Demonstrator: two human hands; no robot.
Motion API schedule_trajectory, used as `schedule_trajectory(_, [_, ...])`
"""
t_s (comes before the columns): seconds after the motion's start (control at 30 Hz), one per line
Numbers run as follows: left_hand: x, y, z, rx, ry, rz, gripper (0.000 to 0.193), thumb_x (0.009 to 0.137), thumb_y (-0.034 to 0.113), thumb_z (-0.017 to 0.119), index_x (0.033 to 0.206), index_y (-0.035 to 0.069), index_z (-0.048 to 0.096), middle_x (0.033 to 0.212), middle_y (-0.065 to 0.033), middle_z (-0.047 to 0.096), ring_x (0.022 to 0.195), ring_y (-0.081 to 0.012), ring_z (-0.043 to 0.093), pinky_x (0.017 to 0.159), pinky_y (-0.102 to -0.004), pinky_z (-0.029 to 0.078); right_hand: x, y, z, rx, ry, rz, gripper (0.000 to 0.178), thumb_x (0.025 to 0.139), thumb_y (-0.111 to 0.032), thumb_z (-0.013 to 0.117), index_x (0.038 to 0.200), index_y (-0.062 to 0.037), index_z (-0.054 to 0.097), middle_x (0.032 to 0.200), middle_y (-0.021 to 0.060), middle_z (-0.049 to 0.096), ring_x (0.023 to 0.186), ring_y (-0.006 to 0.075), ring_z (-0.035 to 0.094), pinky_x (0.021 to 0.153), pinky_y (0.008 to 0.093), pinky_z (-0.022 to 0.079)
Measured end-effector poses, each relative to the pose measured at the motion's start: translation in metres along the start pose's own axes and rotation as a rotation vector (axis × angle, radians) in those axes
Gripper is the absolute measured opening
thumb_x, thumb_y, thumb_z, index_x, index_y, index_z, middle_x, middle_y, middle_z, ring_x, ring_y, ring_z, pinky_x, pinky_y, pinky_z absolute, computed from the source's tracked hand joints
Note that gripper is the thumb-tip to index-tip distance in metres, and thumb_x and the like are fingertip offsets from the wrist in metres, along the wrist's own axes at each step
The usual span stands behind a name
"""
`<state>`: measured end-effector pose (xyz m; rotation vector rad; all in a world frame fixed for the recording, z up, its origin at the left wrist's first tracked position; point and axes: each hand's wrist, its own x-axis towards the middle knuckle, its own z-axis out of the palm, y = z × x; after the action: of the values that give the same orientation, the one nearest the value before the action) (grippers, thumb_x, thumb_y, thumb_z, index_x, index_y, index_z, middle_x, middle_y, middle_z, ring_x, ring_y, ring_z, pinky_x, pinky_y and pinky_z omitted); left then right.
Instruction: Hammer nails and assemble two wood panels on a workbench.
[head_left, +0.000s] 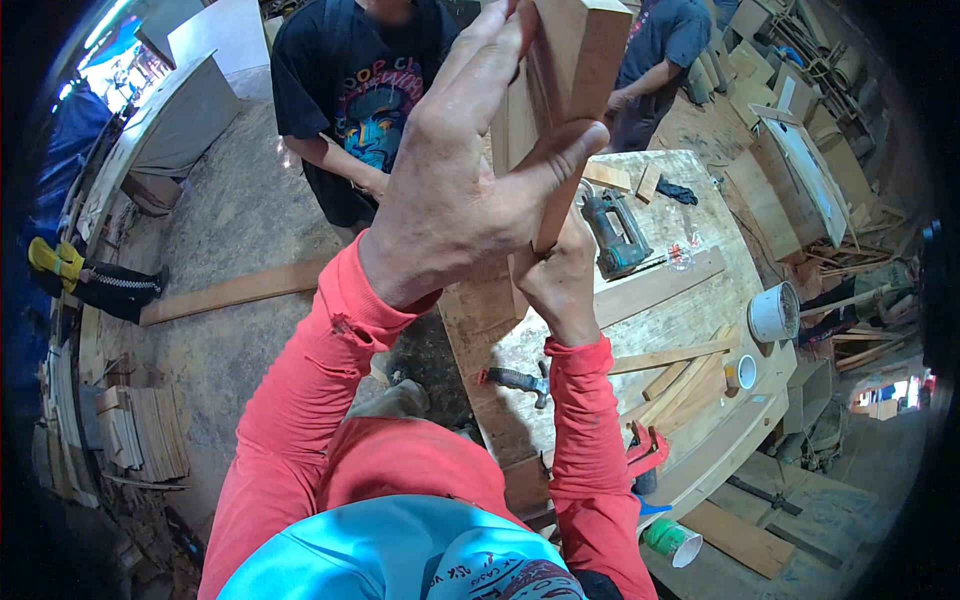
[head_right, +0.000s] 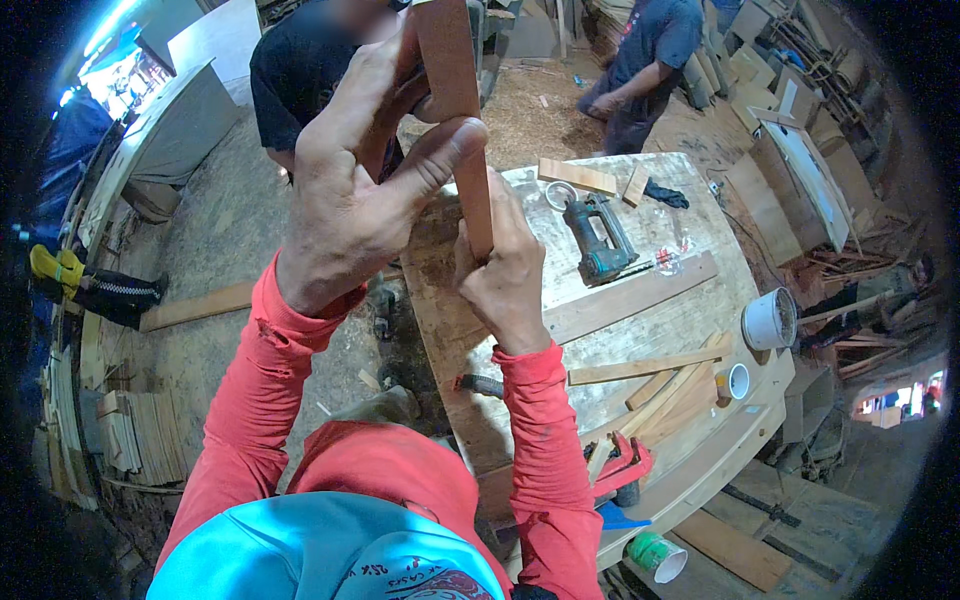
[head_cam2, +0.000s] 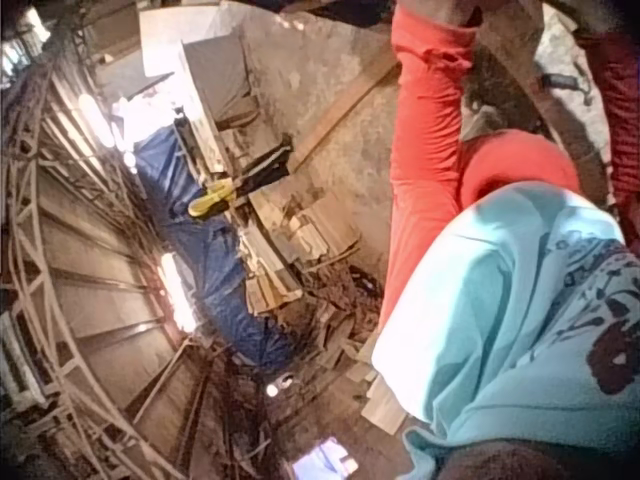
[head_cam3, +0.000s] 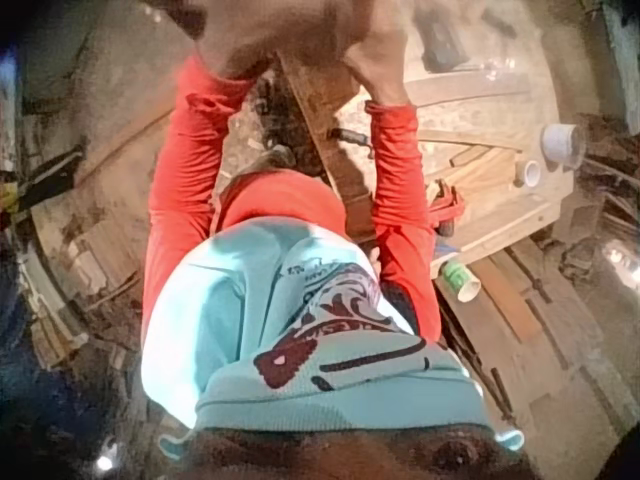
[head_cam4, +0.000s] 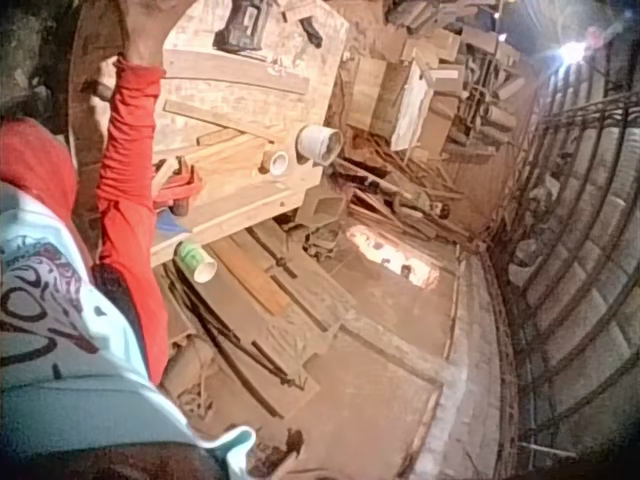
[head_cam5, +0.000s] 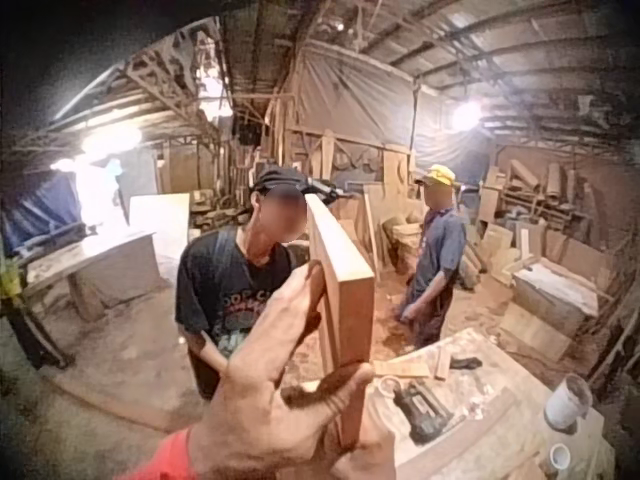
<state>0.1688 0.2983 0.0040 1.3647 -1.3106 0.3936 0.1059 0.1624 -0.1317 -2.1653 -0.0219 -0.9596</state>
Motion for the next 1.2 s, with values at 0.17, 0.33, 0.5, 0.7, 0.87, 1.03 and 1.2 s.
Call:
schedule_trajectory(0.17, [0.001, -0.001, 0.002, -0.028, 0.016, -0.006, 0.067, 0.092, 0.013, 0.07, 0.149, -0.001, 0.037, 0.134, -0.0114, 0.052, 0.116, -0.0198, 0.061, 0.105, -0.0353, 0.048, 0.0, 0.002, 0.002, -0.026, 0.007, -0.006, 0.055, 0.083, 0.003, 0.056, 0.138, -0.0026, 0.049, 0.129, 0.0236, 0.058, 0.117, 0.0418, 0.059, 0.095, 0.0432, 0.051])
schedule_trajectory(0.33, [0.001, -0.001, 0.007, -0.045, 0.031, -0.006, 0.066, 0.094, 0.015, 0.069, 0.149, -0.001, 0.036, 0.133, -0.0115, 0.053, 0.115, -0.0198, 0.061, 0.104, -0.0353, 0.048, -0.001, 0.002, 0.002, -0.029, 0.012, -0.006, 0.056, 0.082, 0.004, 0.056, 0.137, -0.0021, 0.05, 0.129, 0.0238, 0.057, 0.119, 0.042, 0.058, 0.096, 0.0435, 0.05])
schedule_trajectory(0.5, [0.002, -0.001, 0.011, -0.063, 0.049, -0.005, 0.065, 0.095, 0.017, 0.068, 0.149, -0.001, 0.036, 0.133, -0.0116, 0.053, 0.114, -0.0198, 0.061, 0.103, -0.0352, 0.049, -0.001, 0.005, 0.001, -0.006, 0.007, -0.005, 0.056, 0.082, 0.004, 0.056, 0.137, -0.0009, 0.049, 0.129, 0.0248, 0.057, 0.118, 0.0431, 0.058, 0.096, 0.0437, 0.051])
schedule_trajectory(0.7, [0.001, -0.001, 0.011, -0.083, 0.07, -0.006, 0.065, 0.096, 0.02, 0.067, 0.149, -0.001, 0.036, 0.132, -0.0117, 0.054, 0.113, -0.0198, 0.061, 0.102, -0.0352, 0.049, -0.002, 0.004, 0.002, -0.009, 0.008, 0.004, 0.056, 0.082, 0.003, 0.057, 0.138, -0.001, 0.049, 0.13, 0.0244, 0.057, 0.118, 0.0431, 0.058, 0.097, 0.044, 0.051])
schedule_trajectory(0.87, [0.002, -0.024, 0.008, 0.025, 0.016, -0.005, 0.064, 0.102, 0.036, 0.055, 0.15, -0.002, 0.035, 0.125, -0.0133, 0.059, 0.111, -0.0181, 0.06, 0.097, -0.0336, 0.05, -0.003, 0.007, 0.005, -0.056, 0.018, 0.0, 0.06, 0.079, 0.004, 0.057, 0.138, -0.001, 0.049, 0.129, 0.0237, 0.058, 0.118, 0.0426, 0.058, 0.097, 0.0437, 0.051])
schedule_trajectory(1.03, [0.024, -0.009, 0.007, -0.607, 0.281, -0.292, 0.056, 0.106, 0.03, 0.042, 0.148, -0.006, 0.037, 0.142, -0.0215, 0.051, 0.13, -0.0279, 0.051, 0.105, -0.0381, 0.043, 0.0, 0.005, 0.004, -0.053, 0.028, -0.039, 0.062, 0.076, 0.007, 0.056, 0.137, -0.0002, 0.05, 0.128, 0.0236, 0.059, 0.118, 0.0412, 0.059, 0.098, 0.0414, 0.051])
schedule_trajectory(1.2, [0.031, -0.067, 0.002, -0.182, 0.19, -0.06, 0.048, 0.103, 0.017, 0.042, 0.141, -0.011, 0.042, 0.147, -0.0289, 0.044, 0.142, -0.0335, 0.038, 0.121, -0.0358, 0.022, 0.001, 0.009, 0.001, -0.042, 0.088, -0.073, 0.014, 0.088, -0.006, 0.068, 0.097, 0.0035, 0.064, 0.092, 0.0196, 0.066, 0.084, 0.0363, 0.066, 0.075, 0.0393, 0.051])
